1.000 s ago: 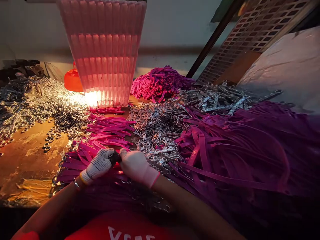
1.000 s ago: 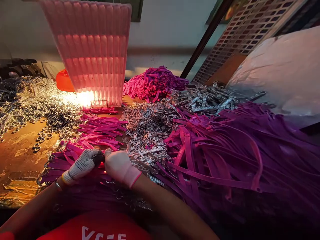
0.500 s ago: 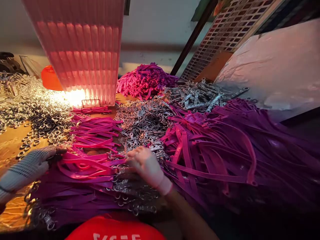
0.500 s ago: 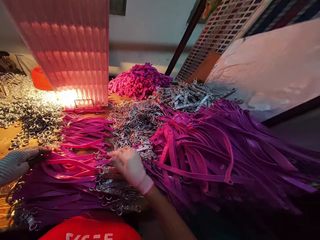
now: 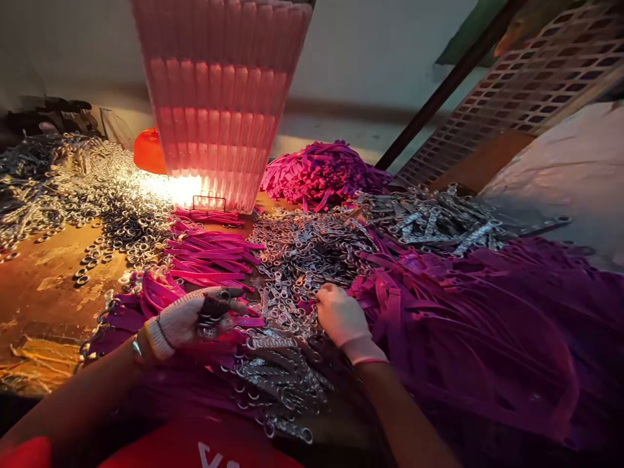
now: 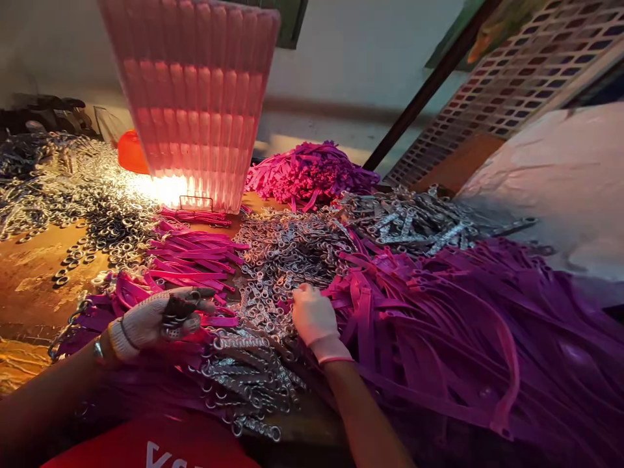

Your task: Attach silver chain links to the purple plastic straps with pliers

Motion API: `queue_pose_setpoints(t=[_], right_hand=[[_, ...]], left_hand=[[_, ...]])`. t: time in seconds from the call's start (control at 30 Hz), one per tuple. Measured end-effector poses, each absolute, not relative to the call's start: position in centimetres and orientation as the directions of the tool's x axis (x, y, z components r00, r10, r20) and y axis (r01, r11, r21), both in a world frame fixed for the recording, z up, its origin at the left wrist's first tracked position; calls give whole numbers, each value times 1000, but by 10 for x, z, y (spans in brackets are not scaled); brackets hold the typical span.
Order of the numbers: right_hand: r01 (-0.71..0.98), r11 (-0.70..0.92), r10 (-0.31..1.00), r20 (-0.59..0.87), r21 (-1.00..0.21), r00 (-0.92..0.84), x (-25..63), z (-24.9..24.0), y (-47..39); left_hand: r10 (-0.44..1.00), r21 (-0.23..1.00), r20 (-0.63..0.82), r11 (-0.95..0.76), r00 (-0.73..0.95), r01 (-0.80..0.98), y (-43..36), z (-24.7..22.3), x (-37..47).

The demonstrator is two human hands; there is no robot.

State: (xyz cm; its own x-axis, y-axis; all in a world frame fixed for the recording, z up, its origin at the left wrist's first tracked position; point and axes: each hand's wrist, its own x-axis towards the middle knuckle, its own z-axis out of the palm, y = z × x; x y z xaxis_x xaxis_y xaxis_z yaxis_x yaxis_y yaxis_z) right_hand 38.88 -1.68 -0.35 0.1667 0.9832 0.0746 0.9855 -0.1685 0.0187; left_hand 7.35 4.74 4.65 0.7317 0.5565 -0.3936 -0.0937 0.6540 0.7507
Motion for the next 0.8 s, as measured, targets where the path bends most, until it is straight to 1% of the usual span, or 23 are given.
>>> queue_pose_setpoints(t=[0.07,0.1,0.17,0.2,0.23,0.27,0.33,0.4,0.43,0.5,0.57,0.63,0.7,0.8], right_hand=[[982,-186,971,145,-42,191,384,4,-18],[981,-151,969,180,-119,170,376,8,-19],[933,5,962,257,-359,94,350,18,-23],[869,104,954,297,-484,51,333,23,-25],[790,187,944,329,-584,19,315,29,-28],[721,245,937,350,-648,-5,297,35,-30],[649,300,934,353,-700,-51,266,46,-32],[585,324,937,336,-743,-92,245,54,-33],[548,320,942,320,-773,-99,238,57,-33],[487,278,957,284,-828,-65,232,59,-34],[477,225,966,257,-850,3,231,58,-36],[526,223,959,282,-821,33,231,56,-40],[632,261,938,346,-730,12,231,53,-43],[799,279,918,391,-533,-59,227,47,-47]], left_hand=[[541,767,-388,638,746,-64,43,45,73],[543,789,-376,612,751,-48,40,44,72],[565,856,-313,515,764,-30,35,43,69],[584,895,-271,446,765,-24,33,43,68],[603,930,-229,368,764,-12,31,43,67],[622,960,-188,280,761,8,30,43,67],[686,996,-94,72,721,60,27,44,70],[777,984,25,-131,629,124,26,46,73],[812,965,77,-206,578,161,25,46,74],[849,934,122,-274,514,231,23,46,74],[852,922,108,-279,512,268,22,48,70],[829,942,67,-235,555,238,21,50,65],[773,978,-5,-130,635,166,21,53,62],[693,987,-155,136,704,83,20,52,63]])
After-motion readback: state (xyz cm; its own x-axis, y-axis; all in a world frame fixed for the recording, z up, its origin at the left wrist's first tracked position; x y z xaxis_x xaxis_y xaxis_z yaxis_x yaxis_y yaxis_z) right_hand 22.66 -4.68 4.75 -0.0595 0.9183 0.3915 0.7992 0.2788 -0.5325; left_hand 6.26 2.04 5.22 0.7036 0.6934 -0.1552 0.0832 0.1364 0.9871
